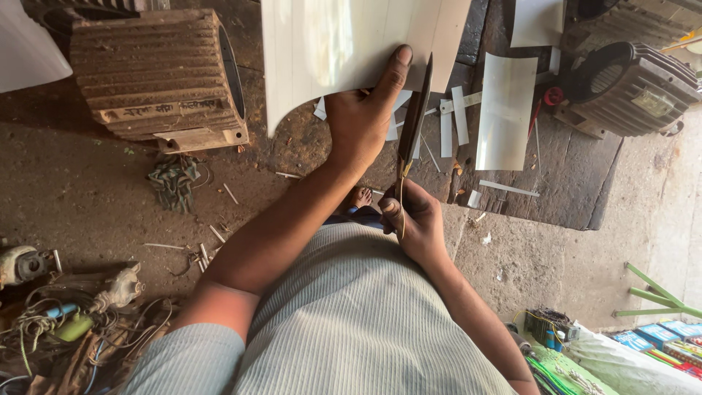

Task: The person marks a white plastic sheet with a pencil and ruler, then uses shears to cut the sheet into several narrow strips. The cut strips are placed on the workbench as the cutting continues.

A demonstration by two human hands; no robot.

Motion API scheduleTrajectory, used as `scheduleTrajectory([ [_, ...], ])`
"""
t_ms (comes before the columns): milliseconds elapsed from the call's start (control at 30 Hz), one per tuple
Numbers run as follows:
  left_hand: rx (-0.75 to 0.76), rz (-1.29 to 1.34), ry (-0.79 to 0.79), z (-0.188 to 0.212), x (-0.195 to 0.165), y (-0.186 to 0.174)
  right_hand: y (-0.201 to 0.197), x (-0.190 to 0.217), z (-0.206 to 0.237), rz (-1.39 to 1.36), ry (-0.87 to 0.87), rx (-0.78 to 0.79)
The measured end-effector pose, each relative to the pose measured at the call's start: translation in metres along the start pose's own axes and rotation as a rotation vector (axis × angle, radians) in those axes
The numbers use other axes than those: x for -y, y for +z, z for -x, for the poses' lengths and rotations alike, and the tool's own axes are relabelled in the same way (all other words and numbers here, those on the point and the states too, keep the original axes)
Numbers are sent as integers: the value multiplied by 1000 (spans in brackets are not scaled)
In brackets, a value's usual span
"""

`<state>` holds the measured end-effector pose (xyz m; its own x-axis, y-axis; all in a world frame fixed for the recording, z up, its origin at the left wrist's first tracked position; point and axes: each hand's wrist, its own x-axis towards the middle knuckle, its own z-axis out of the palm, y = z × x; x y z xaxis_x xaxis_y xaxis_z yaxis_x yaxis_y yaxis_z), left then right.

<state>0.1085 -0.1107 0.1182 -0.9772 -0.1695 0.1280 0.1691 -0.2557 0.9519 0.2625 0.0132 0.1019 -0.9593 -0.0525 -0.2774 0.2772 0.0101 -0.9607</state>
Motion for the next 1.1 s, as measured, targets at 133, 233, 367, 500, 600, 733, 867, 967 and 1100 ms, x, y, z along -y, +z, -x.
scheduleTrajectory([
  [133,36,-44,-30,6,-5,2,-3,7,-3,-69,-33,-19],
  [233,62,-6,-60,17,-8,7,-7,14,-5,-112,-83,-15],
  [367,73,23,-35,20,-8,10,-8,18,-4,-29,-51,-68],
  [500,73,-6,-68,17,-9,8,-6,20,-2,-43,-50,-82],
  [600,105,-75,-26,21,-13,8,-9,25,-3,-93,-59,-104],
  [733,153,42,-66,31,-20,11,-12,31,-7,-116,-131,-131],
  [867,185,90,-146,33,-20,12,-9,29,-6,-66,-101,-175],
  [967,193,49,-186,34,-19,12,-7,29,-5,-72,-100,-178],
  [1100,214,70,-124,40,-17,13,-11,34,-13,-132,-119,-189],
])
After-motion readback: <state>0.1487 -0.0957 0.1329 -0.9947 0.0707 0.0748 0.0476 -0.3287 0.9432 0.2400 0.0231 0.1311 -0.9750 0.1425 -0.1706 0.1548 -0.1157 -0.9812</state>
